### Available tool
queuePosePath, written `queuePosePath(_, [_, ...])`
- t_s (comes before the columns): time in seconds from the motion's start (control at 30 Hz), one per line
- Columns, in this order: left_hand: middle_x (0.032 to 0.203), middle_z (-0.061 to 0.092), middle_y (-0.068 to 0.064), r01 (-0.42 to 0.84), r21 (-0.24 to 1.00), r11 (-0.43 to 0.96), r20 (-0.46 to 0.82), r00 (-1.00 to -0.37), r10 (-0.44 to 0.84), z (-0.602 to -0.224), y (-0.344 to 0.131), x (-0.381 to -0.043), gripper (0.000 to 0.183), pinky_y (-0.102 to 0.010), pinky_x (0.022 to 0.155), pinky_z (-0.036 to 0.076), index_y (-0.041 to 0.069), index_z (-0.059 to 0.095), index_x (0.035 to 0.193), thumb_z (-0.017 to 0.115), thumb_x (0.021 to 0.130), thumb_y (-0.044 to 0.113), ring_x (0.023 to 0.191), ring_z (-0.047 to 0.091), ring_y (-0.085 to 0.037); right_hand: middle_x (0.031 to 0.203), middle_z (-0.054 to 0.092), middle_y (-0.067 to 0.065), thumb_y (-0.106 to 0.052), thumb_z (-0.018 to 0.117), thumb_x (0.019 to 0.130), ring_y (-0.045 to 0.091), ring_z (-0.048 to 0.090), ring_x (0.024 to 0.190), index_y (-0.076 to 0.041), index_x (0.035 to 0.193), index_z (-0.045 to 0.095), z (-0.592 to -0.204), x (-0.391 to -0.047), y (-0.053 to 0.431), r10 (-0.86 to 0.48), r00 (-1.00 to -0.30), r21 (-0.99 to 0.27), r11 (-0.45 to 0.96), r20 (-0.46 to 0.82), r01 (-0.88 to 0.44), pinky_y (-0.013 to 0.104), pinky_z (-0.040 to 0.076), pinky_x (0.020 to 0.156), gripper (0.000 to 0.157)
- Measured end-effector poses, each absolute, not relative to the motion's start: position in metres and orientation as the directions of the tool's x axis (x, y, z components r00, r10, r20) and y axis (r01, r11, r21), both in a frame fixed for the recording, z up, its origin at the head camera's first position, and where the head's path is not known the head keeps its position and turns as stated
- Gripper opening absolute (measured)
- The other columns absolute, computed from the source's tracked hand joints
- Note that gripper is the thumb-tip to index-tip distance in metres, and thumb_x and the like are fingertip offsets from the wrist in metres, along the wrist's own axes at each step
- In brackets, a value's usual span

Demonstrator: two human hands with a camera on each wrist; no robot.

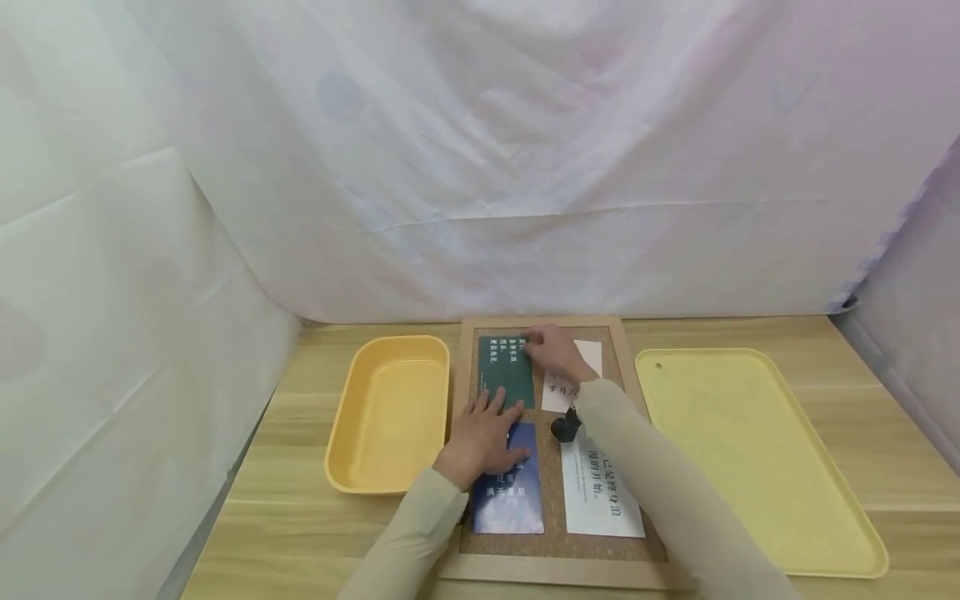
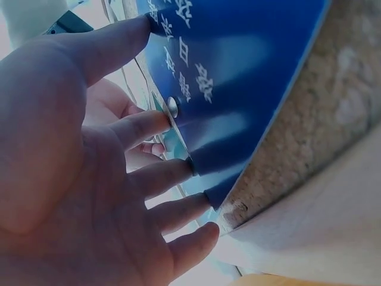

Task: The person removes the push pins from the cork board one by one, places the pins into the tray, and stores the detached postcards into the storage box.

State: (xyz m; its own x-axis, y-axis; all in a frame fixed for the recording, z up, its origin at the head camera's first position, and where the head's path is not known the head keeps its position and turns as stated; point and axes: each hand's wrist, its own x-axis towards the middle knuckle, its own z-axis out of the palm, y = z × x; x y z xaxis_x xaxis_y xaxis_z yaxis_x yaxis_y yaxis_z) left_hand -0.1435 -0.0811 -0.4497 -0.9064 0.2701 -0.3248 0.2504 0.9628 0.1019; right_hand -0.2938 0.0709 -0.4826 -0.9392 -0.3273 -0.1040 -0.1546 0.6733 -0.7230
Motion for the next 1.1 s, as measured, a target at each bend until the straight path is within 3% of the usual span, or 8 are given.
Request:
queuePosePath(0.57, [0.163, 0.024, -0.013, 0.268, 0.180, 0.947, -0.287, -0.906, 0.311, -0.451, -0.088, -0.141, 0.072, -0.048, 0.121, 0.023, 0.022, 0.037, 0.154, 0.060, 0.093, 0.054, 0.150, 0.020, -0.037, 0.134, 0.057, 0.019, -0.025, 0.056, 0.100, 0.035, 0.054, 0.123, -0.007, 0.135, 0.056, -0.469, -0.293, 0.067, -0.338, -0.928, -0.707, 0.694, -0.154, -0.136, 0.052, 0.046, 0.103, 0.039])
queuePosePath(0.77, [0.163, 0.023, -0.014, 0.276, 0.187, 0.943, -0.291, -0.901, 0.321, -0.452, -0.088, -0.139, 0.072, -0.048, 0.121, 0.023, 0.022, 0.036, 0.155, 0.058, 0.094, 0.054, 0.151, 0.019, -0.037, 0.118, 0.058, 0.016, -0.025, 0.057, 0.099, 0.029, 0.058, 0.103, -0.005, 0.131, 0.054, -0.469, -0.295, 0.066, -0.332, -0.926, -0.722, 0.684, -0.180, -0.105, 0.042, 0.052, 0.085, 0.038])
queuePosePath(0.93, [0.163, 0.024, -0.013, 0.281, 0.198, 0.939, -0.281, -0.902, 0.329, -0.454, -0.089, -0.138, 0.071, -0.048, 0.121, 0.023, 0.021, 0.037, 0.154, 0.059, 0.094, 0.054, 0.151, 0.019, -0.036, 0.102, 0.055, 0.012, -0.028, 0.057, 0.099, 0.022, 0.054, 0.083, -0.004, 0.133, 0.049, -0.470, -0.296, 0.067, -0.331, -0.927, -0.753, 0.652, -0.176, -0.090, 0.032, 0.047, 0.067, 0.042])
queuePosePath(1.03, [0.163, 0.024, -0.013, 0.290, 0.197, 0.936, -0.270, -0.902, 0.336, -0.456, -0.089, -0.138, 0.071, -0.048, 0.121, 0.023, 0.021, 0.038, 0.154, 0.059, 0.094, 0.053, 0.151, 0.019, -0.036, 0.101, 0.053, 0.012, -0.030, 0.057, 0.099, 0.023, 0.052, 0.079, -0.005, 0.135, 0.046, -0.471, -0.295, 0.067, -0.337, -0.927, -0.775, 0.626, -0.167, -0.088, 0.033, 0.046, 0.065, 0.045])
queuePosePath(1.1, [0.163, 0.024, -0.014, 0.295, 0.198, 0.935, -0.266, -0.901, 0.341, -0.456, -0.090, -0.138, 0.071, -0.047, 0.122, 0.022, 0.021, 0.038, 0.154, 0.059, 0.094, 0.053, 0.151, 0.019, -0.036, 0.109, 0.055, 0.014, -0.031, 0.058, 0.099, 0.025, 0.055, 0.087, -0.006, 0.136, 0.045, -0.473, -0.295, 0.067, -0.341, -0.926, -0.787, 0.611, -0.160, -0.089, 0.035, 0.049, 0.072, 0.046])
